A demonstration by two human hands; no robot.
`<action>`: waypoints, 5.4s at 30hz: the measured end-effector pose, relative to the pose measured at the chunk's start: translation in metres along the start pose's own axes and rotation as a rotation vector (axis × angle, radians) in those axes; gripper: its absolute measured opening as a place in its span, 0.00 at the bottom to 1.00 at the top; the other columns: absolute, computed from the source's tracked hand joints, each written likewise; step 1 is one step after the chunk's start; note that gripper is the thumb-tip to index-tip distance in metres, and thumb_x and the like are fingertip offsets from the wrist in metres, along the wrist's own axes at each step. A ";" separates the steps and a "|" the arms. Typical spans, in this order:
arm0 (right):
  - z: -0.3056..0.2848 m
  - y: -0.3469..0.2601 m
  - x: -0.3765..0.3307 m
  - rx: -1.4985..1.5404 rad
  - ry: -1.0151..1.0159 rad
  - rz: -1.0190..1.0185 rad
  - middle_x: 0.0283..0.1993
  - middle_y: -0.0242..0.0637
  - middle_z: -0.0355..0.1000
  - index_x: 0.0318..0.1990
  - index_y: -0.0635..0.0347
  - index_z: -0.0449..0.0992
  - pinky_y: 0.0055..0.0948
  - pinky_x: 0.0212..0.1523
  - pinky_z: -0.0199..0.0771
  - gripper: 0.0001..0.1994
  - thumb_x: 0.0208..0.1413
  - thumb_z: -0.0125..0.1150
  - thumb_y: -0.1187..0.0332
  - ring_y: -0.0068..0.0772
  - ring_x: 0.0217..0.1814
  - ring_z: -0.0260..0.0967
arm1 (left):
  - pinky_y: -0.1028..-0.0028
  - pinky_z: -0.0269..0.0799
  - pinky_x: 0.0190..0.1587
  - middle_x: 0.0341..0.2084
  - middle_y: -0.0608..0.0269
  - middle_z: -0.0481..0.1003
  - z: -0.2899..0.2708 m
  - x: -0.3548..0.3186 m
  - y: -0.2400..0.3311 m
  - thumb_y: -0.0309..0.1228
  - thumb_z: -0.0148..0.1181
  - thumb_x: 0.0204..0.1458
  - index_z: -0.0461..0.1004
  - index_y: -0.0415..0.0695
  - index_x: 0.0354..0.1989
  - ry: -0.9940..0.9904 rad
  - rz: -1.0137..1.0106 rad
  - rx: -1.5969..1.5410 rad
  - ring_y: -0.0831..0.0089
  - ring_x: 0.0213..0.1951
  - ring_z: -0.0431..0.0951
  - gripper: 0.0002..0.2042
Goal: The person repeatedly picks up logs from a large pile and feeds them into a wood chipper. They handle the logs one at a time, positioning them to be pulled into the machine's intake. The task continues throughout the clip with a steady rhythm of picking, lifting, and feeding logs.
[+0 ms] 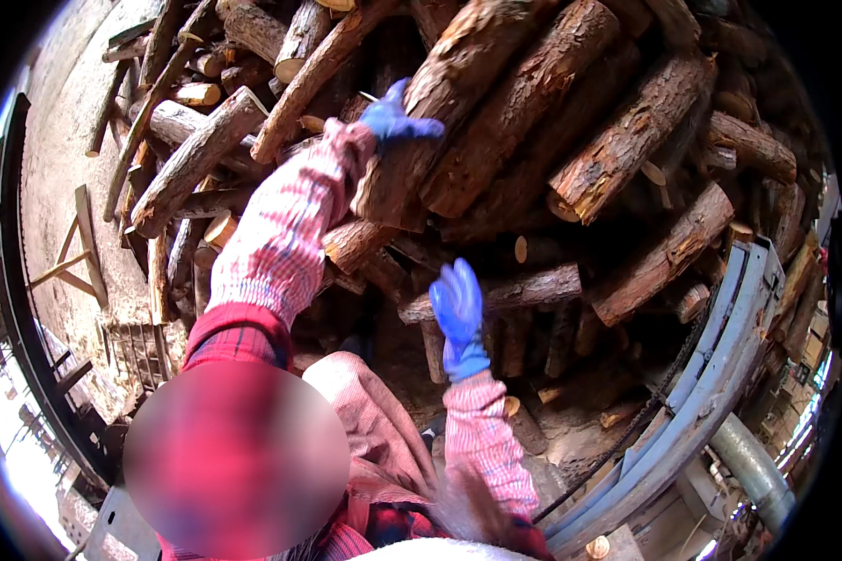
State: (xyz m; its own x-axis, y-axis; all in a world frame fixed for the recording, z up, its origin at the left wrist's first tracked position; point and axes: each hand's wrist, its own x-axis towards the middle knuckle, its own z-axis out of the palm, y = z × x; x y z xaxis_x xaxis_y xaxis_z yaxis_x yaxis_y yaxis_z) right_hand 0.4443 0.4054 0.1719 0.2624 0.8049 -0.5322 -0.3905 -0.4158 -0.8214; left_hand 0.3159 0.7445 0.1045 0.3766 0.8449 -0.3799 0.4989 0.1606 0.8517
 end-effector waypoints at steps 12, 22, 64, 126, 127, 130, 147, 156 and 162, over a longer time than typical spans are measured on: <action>0.002 -0.071 -0.120 0.752 -0.467 0.736 0.52 0.50 0.71 0.59 0.67 0.63 0.42 0.54 0.73 0.31 0.53 0.62 0.57 0.45 0.50 0.73 | 0.65 0.67 0.54 0.54 0.50 0.68 0.041 -0.309 0.036 0.53 0.54 0.53 0.59 0.38 0.62 -0.065 -0.491 -0.977 0.61 0.53 0.70 0.35; -0.112 -0.047 -0.354 -0.148 -0.232 0.154 0.69 0.44 0.49 0.69 0.65 0.41 0.33 0.69 0.44 0.57 0.38 0.75 0.52 0.37 0.70 0.46 | 0.58 0.60 0.62 0.59 0.57 0.66 0.231 -0.452 -0.024 0.47 0.43 0.60 0.62 0.47 0.62 -0.062 -0.025 -1.545 0.60 0.58 0.66 0.25; -0.180 -0.139 -0.358 -1.027 0.148 -0.517 0.62 0.54 0.60 0.62 0.68 0.57 0.41 0.62 0.61 0.37 0.47 0.67 0.61 0.53 0.62 0.60 | 0.67 0.63 0.58 0.55 0.45 0.68 0.121 -0.253 0.129 0.56 0.70 0.35 0.61 0.39 0.61 -0.143 -0.149 0.188 0.54 0.57 0.68 0.47; -0.432 -0.162 -0.565 -1.374 0.873 -0.889 0.62 0.55 0.60 0.62 0.65 0.59 0.45 0.62 0.60 0.39 0.43 0.70 0.57 0.54 0.63 0.59 | 0.66 0.66 0.56 0.52 0.46 0.71 0.244 -0.652 0.042 0.55 0.64 0.42 0.55 0.38 0.64 -0.316 -0.294 0.189 0.56 0.53 0.72 0.45; -0.388 -0.152 -0.533 -1.095 0.780 -0.926 0.61 0.54 0.60 0.61 0.66 0.59 0.44 0.61 0.60 0.38 0.44 0.70 0.58 0.53 0.63 0.59 | 0.67 0.67 0.56 0.51 0.48 0.72 0.243 -0.636 0.042 0.50 0.67 0.44 0.59 0.39 0.62 -0.289 -0.369 0.170 0.61 0.53 0.72 0.41; -0.277 -0.109 -0.425 -1.110 0.359 -0.608 0.60 0.55 0.62 0.62 0.67 0.58 0.46 0.64 0.56 0.40 0.45 0.69 0.56 0.53 0.62 0.60 | 0.68 0.67 0.56 0.53 0.47 0.70 0.256 -0.578 -0.002 0.48 0.68 0.44 0.59 0.38 0.62 -0.314 -0.409 0.014 0.61 0.53 0.72 0.40; -0.302 -0.048 0.104 -0.516 0.467 0.313 0.52 0.44 0.70 0.51 0.73 0.70 0.35 0.55 0.67 0.42 0.32 0.78 0.50 0.34 0.51 0.67 | 0.75 0.66 0.19 0.22 0.70 0.72 0.151 -0.506 -0.245 0.35 0.53 0.58 0.73 0.51 0.40 -0.212 -1.095 -0.955 0.77 0.22 0.71 0.06; -0.132 -0.045 -0.173 -0.989 0.347 -0.390 0.57 0.57 0.57 0.64 0.58 0.57 0.46 0.54 0.65 0.47 0.33 0.72 0.51 0.58 0.55 0.61 | 0.58 0.63 0.57 0.57 0.57 0.67 0.270 -0.403 0.005 0.59 0.46 0.54 0.59 0.46 0.62 -0.363 -1.034 -1.425 0.58 0.55 0.69 0.34; -0.124 -0.021 -0.330 -0.945 0.068 -0.148 0.55 0.52 0.60 0.62 0.55 0.62 0.41 0.49 0.68 0.42 0.37 0.71 0.52 0.52 0.52 0.63 | 0.61 0.68 0.55 0.52 0.53 0.70 0.298 -0.460 -0.068 0.51 0.43 0.59 0.65 0.41 0.58 -0.779 -0.738 -1.451 0.59 0.51 0.72 0.27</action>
State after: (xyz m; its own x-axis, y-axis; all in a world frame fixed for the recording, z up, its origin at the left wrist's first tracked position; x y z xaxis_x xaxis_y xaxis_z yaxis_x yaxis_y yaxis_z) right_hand 0.4758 0.0959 0.3397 0.3138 0.8628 -0.3963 0.5162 -0.5054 -0.6915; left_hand 0.3414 0.1926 0.1143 0.8712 0.0611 -0.4870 -0.1314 0.9851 -0.1113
